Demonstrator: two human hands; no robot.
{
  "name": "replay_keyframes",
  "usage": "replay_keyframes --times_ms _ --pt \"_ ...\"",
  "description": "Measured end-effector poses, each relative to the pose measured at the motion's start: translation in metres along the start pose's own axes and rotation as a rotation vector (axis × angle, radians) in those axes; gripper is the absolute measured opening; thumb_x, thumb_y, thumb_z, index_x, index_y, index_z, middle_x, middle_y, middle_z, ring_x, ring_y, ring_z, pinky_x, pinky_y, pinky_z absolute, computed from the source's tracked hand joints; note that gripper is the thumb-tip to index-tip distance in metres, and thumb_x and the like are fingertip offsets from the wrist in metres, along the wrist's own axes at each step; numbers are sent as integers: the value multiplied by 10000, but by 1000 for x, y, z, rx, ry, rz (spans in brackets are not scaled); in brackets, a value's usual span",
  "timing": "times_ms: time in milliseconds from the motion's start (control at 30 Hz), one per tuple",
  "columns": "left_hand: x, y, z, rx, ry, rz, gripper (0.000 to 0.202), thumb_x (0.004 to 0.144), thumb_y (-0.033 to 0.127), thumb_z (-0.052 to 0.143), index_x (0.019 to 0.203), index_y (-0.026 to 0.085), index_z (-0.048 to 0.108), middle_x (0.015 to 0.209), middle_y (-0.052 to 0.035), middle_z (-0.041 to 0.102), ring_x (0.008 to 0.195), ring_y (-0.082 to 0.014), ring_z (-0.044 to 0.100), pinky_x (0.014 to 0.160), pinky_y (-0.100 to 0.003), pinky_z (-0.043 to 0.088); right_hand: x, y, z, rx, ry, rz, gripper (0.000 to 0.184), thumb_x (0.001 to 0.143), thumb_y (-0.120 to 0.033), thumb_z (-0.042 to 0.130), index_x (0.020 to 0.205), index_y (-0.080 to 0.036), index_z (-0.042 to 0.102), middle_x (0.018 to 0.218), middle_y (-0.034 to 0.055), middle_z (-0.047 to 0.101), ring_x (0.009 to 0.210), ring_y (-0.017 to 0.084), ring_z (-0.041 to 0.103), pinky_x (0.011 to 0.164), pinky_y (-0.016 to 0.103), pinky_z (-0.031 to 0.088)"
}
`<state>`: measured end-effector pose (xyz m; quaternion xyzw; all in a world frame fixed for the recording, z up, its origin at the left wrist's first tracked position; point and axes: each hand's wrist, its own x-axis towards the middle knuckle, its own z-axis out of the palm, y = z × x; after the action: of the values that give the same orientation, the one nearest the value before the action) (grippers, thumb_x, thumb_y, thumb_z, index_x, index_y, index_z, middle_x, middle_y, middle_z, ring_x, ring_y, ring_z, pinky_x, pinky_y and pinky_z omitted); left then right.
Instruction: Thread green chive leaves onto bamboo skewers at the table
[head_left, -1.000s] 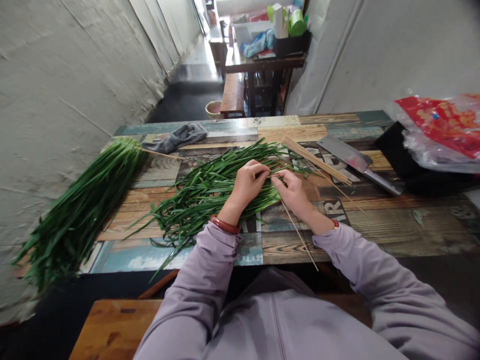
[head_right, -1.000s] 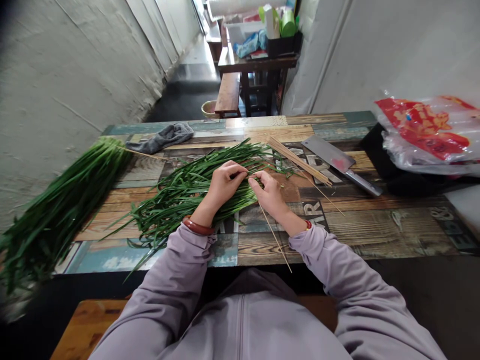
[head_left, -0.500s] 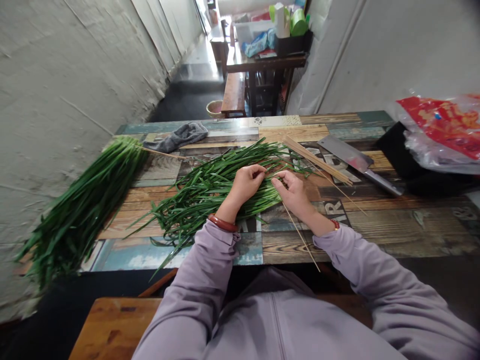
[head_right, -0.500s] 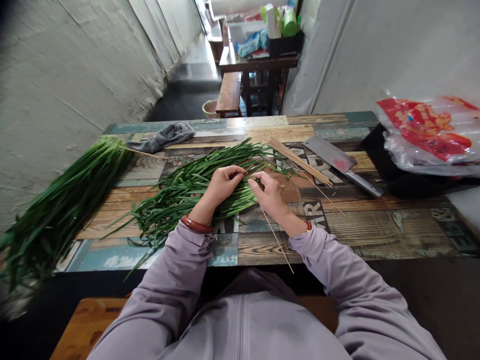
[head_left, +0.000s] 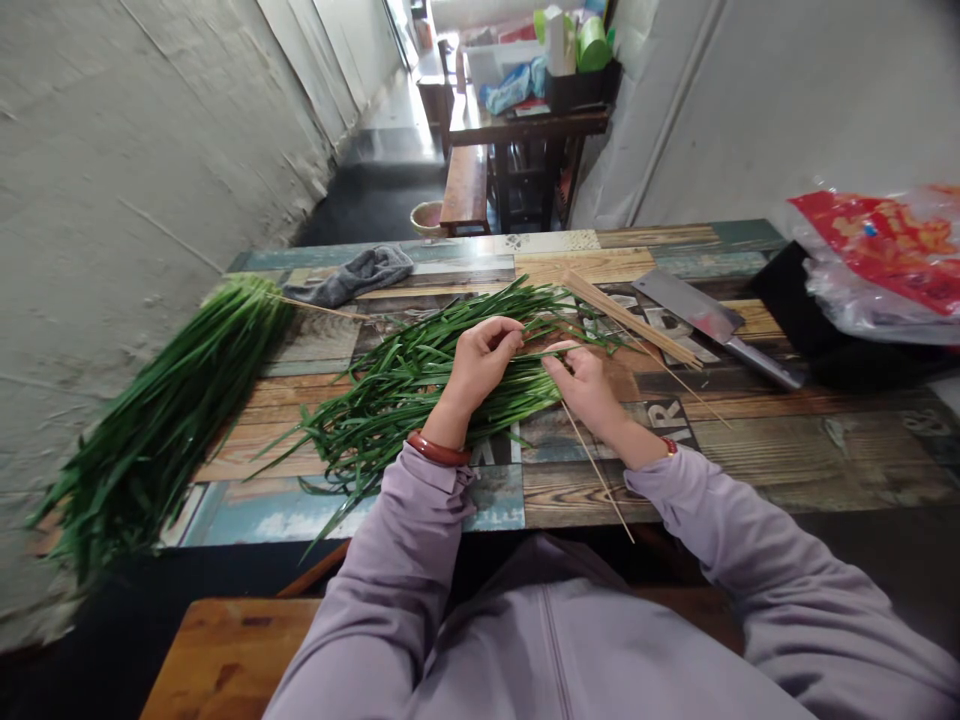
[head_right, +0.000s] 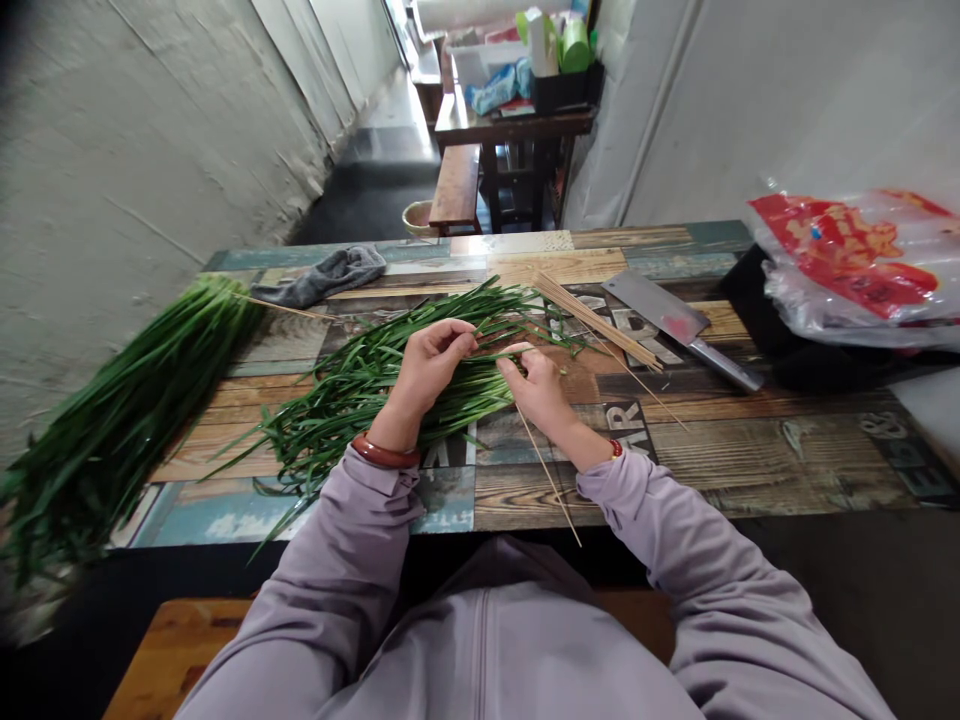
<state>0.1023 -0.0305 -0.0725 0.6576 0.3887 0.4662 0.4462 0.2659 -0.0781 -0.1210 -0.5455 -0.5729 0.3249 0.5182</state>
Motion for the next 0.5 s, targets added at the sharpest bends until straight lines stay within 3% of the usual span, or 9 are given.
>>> replay_keyframes --times_ms 267,500 --pt "-4 13 -5 20 -285 -9 145 853 271 596 819 142 652 712 -14 651 673 -110 573 665 -229 450 1 -3 -1 2 -21 26 273 873 -470 553 856 -207 623 818 32 666 836 197 616 820 345 489" --pt "0 -3 -2 -60 -100 -86 108 851 258 599 841 151 608 819 -42 717 765 -135 654 748 -255 506 -1 -9 -1 17 -10 6 268 869 -463 543 868 -206 617 817 28 645 746 173 575 736 322 464"
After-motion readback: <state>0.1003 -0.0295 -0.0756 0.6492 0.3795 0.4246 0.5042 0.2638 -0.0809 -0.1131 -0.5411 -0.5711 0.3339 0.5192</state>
